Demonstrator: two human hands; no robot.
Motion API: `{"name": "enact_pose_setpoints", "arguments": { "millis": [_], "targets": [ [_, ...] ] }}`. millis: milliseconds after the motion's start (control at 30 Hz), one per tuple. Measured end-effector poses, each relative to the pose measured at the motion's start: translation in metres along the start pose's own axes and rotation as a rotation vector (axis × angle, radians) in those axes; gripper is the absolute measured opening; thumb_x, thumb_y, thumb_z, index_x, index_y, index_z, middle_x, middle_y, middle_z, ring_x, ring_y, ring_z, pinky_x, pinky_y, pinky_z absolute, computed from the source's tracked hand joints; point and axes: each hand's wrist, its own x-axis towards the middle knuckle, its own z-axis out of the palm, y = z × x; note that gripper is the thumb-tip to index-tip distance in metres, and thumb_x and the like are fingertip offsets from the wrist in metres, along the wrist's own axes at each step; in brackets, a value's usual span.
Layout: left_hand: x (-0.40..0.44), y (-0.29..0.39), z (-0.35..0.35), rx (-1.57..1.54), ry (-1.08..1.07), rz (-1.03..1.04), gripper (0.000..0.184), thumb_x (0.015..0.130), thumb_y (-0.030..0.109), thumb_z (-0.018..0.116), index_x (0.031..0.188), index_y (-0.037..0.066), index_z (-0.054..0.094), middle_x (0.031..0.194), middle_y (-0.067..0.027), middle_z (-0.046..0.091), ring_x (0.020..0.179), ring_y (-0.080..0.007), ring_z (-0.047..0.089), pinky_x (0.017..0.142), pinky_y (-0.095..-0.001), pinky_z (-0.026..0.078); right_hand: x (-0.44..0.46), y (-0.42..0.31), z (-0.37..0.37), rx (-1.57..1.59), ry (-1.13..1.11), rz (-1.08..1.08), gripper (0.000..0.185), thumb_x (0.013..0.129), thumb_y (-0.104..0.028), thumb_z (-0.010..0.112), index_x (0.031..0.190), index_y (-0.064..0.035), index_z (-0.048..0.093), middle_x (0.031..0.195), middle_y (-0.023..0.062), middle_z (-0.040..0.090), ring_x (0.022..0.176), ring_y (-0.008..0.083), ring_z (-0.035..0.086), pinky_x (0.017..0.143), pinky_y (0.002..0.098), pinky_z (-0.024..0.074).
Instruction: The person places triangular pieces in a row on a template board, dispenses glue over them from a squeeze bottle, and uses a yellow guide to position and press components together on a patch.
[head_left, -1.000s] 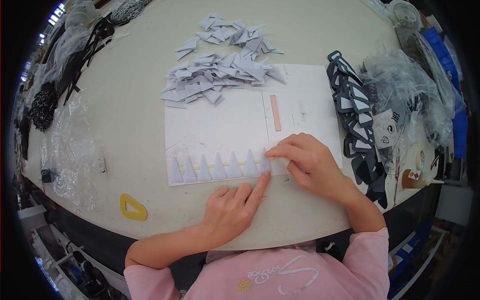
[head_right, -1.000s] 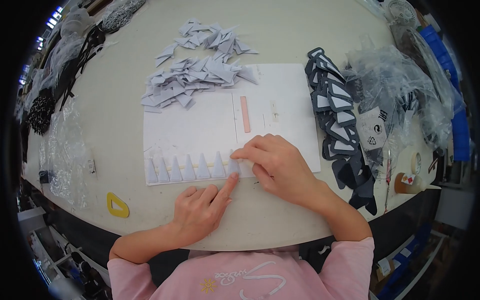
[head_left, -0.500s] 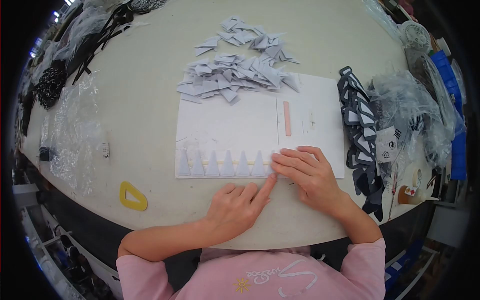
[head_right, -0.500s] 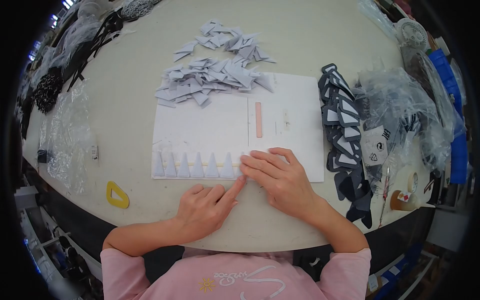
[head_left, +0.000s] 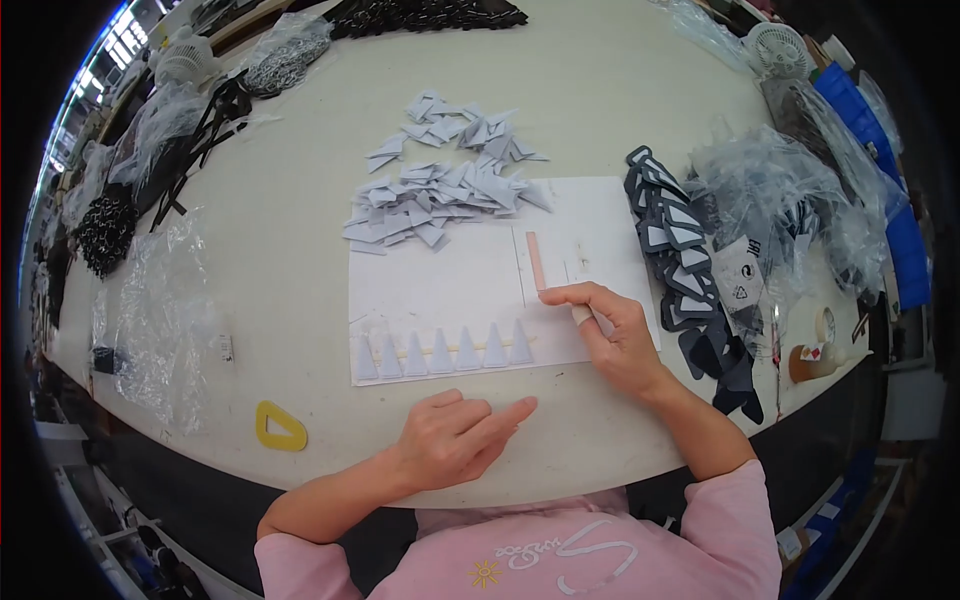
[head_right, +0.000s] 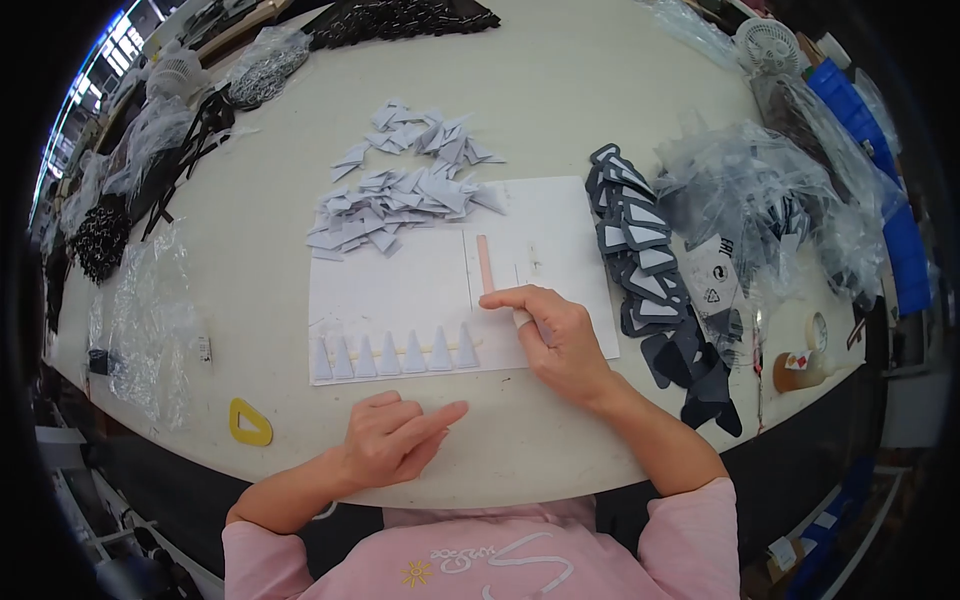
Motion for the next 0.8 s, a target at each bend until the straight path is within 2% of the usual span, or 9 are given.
{"name": "enact_pose_setpoints", "arguments": {
  "millis": [167, 267, 333, 400, 467, 567, 600, 667, 800],
  "targets": [
    [0.006, -0.028, -0.030, -0.024, 0.307, -0.332, 0.032, 0.092, -0.008, 0.065, 0.122, 0.001, 0.074, 0.068, 0.0004, 0.052, 0.056, -0.0095, 0.047, 0.055, -0.0259, 0.040, 0.002, -0.028, -0.036, -0.043, 0.327, -0.100, 0.034, 0.093, 0.008, 0.057, 0.123, 0.0022, 0.069, 0.116, 0.0124, 0.074, 0.110, 0.0205, 0.069, 0.102, 0.0320, 0.0497],
    [0.002, -0.050, -0.062, -0.107, 0.476, -0.557, 0.032, 0.102, 0.001, 0.059, 0.133, 0.001, 0.068, 0.081, 0.0025, 0.058, 0.069, -0.0067, 0.054, 0.063, -0.0224, 0.045, -0.028, -0.031, -0.092, -0.264, 0.615, -0.246, 0.012, 0.102, -0.004, 0.057, 0.105, 0.0007, 0.068, 0.102, 0.0068, 0.068, 0.092, 0.0151, 0.060, 0.088, 0.0296, 0.0473],
    [-0.001, -0.062, -0.085, -0.185, 0.588, -0.714, 0.034, 0.105, 0.008, 0.058, 0.139, 0.003, 0.064, 0.089, 0.0023, 0.061, 0.077, -0.0062, 0.056, 0.070, -0.0218, 0.047, -0.076, -0.010, -0.158, -0.441, 1.037, -0.239, 0.033, 0.112, -0.023, 0.050, 0.095, 0.0013, 0.065, 0.098, 0.0112, 0.069, 0.092, 0.0176, 0.061, 0.092, 0.0324, 0.0463],
    [-0.015, -0.079, -0.107, -0.178, 0.566, -0.856, 0.036, 0.105, 0.012, 0.060, 0.140, 0.003, 0.064, 0.096, 0.0006, 0.062, 0.086, -0.0069, 0.058, 0.075, -0.0229, 0.048, -0.126, -0.006, -0.218, -0.281, 1.515, -0.308, 0.043, 0.113, -0.028, 0.050, 0.095, 0.0071, 0.067, 0.101, 0.0142, 0.071, 0.101, 0.0242, 0.066, 0.102, 0.0385, 0.0476],
    [-0.029, -0.090, -0.119, -0.176, 0.518, -0.969, 0.038, 0.105, 0.017, 0.062, 0.141, 0.003, 0.063, 0.100, -0.0006, 0.063, 0.091, -0.0076, 0.059, 0.079, -0.0244, 0.049, -0.182, 0.016, -0.267, -0.386, 1.778, -0.283, 0.040, 0.112, -0.028, 0.051, 0.111, 0.0093, 0.065, 0.117, 0.0179, 0.068, 0.115, 0.0258, 0.064, 0.111, 0.0395, 0.0437],
    [-0.038, -0.101, -0.120, -0.160, 0.373, -1.040, 0.043, 0.104, 0.022, 0.065, 0.143, 0.004, 0.061, 0.105, -0.0026, 0.064, 0.092, -0.0091, 0.059, 0.083, -0.0272, 0.051, -0.236, 0.057, -0.282, -0.359, 1.750, 0.082, 0.048, 0.111, -0.030, 0.052, 0.136, 0.0105, 0.053, 0.140, 0.0211, 0.057, 0.135, 0.0270, 0.054, 0.122, 0.0407, 0.0347],
    [-0.039, -0.103, -0.117, -0.143, 0.315, -1.030, 0.045, 0.103, 0.022, 0.066, 0.144, 0.003, 0.060, 0.107, -0.0037, 0.064, 0.092, -0.0099, 0.059, 0.082, -0.0278, 0.051, -0.287, 0.108, -0.316, -0.179, 1.525, 0.111, 0.057, 0.108, -0.035, 0.056, 0.149, 0.0044, 0.047, 0.148, 0.0170, 0.053, 0.142, 0.0263, 0.048, 0.124, 0.0437, 0.0293],
    [-0.035, -0.106, -0.110, -0.069, 0.228, -1.003, 0.049, 0.102, 0.024, 0.069, 0.145, 0.003, 0.059, 0.110, -0.0059, 0.065, 0.091, -0.0118, 0.060, 0.081, -0.0289, 0.052, -0.278, 0.125, -0.291, 0.135, 1.515, 0.182, 0.067, 0.105, -0.037, 0.064, 0.156, -0.0003, 0.041, 0.153, 0.0145, 0.049, 0.144, 0.0271, 0.046, 0.125, 0.0417, 0.0281],
    [-0.014, -0.106, -0.107, 0.093, 0.078, -1.004, 0.051, 0.099, 0.025, 0.073, 0.142, 0.003, 0.060, 0.113, -0.0056, 0.062, 0.092, -0.0120, 0.057, 0.080, -0.0280, 0.051, -0.248, 0.107, -0.276, -0.229, 1.267, 0.483, 0.070, 0.102, -0.031, 0.072, 0.159, -0.0031, 0.041, 0.155, 0.0122, 0.049, 0.143, 0.0262, 0.048, 0.122, 0.0393, 0.0324]
  ]
}}
